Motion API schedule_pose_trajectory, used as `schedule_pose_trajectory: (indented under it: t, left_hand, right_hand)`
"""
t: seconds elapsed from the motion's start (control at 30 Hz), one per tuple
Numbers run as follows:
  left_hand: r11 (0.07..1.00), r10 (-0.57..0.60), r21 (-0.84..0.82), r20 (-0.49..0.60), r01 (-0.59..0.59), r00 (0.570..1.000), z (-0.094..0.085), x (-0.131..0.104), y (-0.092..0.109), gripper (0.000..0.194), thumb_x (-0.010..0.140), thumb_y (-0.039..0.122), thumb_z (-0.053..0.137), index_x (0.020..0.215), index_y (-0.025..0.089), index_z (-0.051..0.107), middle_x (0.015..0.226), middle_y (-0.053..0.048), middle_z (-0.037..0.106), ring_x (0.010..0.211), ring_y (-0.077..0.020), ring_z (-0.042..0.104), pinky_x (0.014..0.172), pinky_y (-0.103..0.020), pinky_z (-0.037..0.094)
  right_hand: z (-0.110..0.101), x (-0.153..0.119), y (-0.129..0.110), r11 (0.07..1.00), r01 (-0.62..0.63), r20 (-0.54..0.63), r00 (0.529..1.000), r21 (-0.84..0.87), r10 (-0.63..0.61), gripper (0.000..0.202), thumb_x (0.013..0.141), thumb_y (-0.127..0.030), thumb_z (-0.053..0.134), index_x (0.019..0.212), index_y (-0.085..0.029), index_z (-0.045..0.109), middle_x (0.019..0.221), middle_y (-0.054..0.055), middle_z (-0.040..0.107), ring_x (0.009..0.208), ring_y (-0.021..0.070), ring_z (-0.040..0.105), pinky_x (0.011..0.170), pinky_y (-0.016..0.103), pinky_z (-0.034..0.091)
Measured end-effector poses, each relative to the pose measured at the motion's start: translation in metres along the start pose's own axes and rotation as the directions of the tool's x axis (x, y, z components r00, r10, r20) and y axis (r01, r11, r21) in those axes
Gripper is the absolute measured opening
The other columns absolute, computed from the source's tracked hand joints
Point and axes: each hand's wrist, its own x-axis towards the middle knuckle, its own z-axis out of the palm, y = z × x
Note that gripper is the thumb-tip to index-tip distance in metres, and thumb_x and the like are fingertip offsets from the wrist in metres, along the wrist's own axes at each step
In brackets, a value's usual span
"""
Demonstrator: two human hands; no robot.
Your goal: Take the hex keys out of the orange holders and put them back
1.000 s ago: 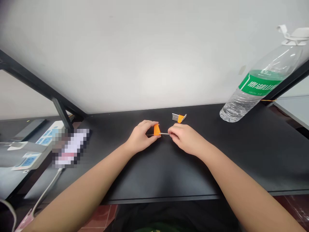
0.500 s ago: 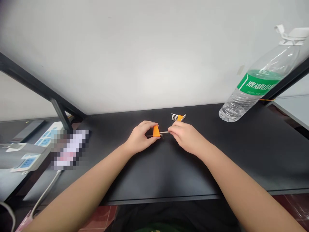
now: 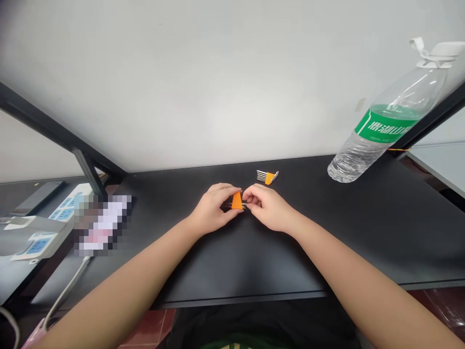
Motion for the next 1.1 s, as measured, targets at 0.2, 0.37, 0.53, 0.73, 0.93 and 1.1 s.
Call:
schedule_pose_trajectory:
  t: [0.2, 0.37, 0.53, 0.73, 0.93, 1.1]
  left_hand:
    - [1.0, 0.027, 0.011, 0.034, -0.027, 0.999, 0.0, 0.001, 0.003, 0.041, 0.089, 0.037, 0.075, 0.126, 0.023, 0.064, 0.115, -0.008, 0.075, 0.116, -0.0254, 0.068, 0.107, -0.047, 0.053]
    - [0.995, -0.094, 0.021, -0.004, 0.095, 0.996, -0.003, -0.002, -0.005, 0.049, 0.084, 0.037, 0.081, 0.128, 0.022, 0.065, 0.116, -0.007, 0.075, 0.112, -0.0237, 0.07, 0.107, -0.043, 0.056]
    - [0.989, -0.15, 0.011, -0.004, 0.15, 0.989, -0.002, -0.003, -0.01, 0.051, 0.083, 0.037, 0.083, 0.128, 0.023, 0.065, 0.117, -0.006, 0.075, 0.109, -0.0225, 0.071, 0.106, -0.042, 0.057]
    - [0.994, -0.102, 0.025, -0.006, 0.102, 0.995, -0.001, -0.001, -0.009, 0.051, 0.083, 0.035, 0.083, 0.129, 0.022, 0.064, 0.114, -0.006, 0.075, 0.106, -0.0222, 0.072, 0.105, -0.042, 0.057]
    - [0.995, -0.086, 0.043, -0.024, 0.087, 0.996, -0.004, -0.002, -0.007, 0.052, 0.082, 0.033, 0.084, 0.129, 0.021, 0.064, 0.113, -0.006, 0.076, 0.105, -0.022, 0.072, 0.103, -0.042, 0.058]
    - [0.999, -0.051, 0.008, -0.059, 0.051, 0.997, -0.005, -0.002, -0.005, 0.052, 0.083, 0.034, 0.084, 0.129, 0.022, 0.063, 0.117, -0.006, 0.075, 0.108, -0.0214, 0.071, 0.104, -0.04, 0.058]
  right_hand:
    - [0.0, 0.002, 0.001, 0.993, -0.073, 0.031, 0.997, 0.088, 0.07, 0.011, 0.088, -0.02, 0.057, 0.099, -0.021, 0.056, 0.093, 0.001, 0.06, 0.081, 0.015, 0.059, 0.073, 0.03, 0.05]
    - [-0.022, -0.005, 0.004, 0.836, -0.087, -0.03, 0.996, -0.542, 0.084, 0.008, 0.091, -0.025, 0.058, 0.09, -0.021, 0.065, 0.1, 0.005, 0.062, 0.08, 0.0168, 0.058, 0.071, 0.031, 0.044]
    - [-0.025, -0.006, 0.005, 0.685, -0.15, 0.009, 0.975, -0.713, 0.223, 0.013, 0.091, -0.02, 0.055, 0.082, -0.02, 0.064, 0.098, 0.005, 0.063, 0.074, 0.0154, 0.058, 0.062, 0.029, 0.039]
    - [-0.012, -0.007, 0.001, 0.482, -0.049, 0.018, 0.991, -0.875, 0.133, 0.017, 0.087, -0.012, 0.053, 0.072, -0.018, 0.059, 0.085, 0.006, 0.061, 0.069, 0.0171, 0.055, 0.058, 0.032, 0.03]
    - [-0.012, -0.009, -0.002, 0.594, 0.03, 0.003, 0.999, -0.804, -0.047, 0.013, 0.093, -0.016, 0.053, 0.083, -0.018, 0.061, 0.086, 0.004, 0.063, 0.073, 0.0162, 0.057, 0.062, 0.03, 0.035]
    - [-0.012, -0.01, -0.002, 0.725, 0.157, 0.037, 0.983, -0.671, -0.179, 0.016, 0.1, -0.019, 0.049, 0.096, -0.019, 0.065, 0.087, 0.002, 0.061, 0.066, 0.0129, 0.052, 0.061, 0.029, 0.038]
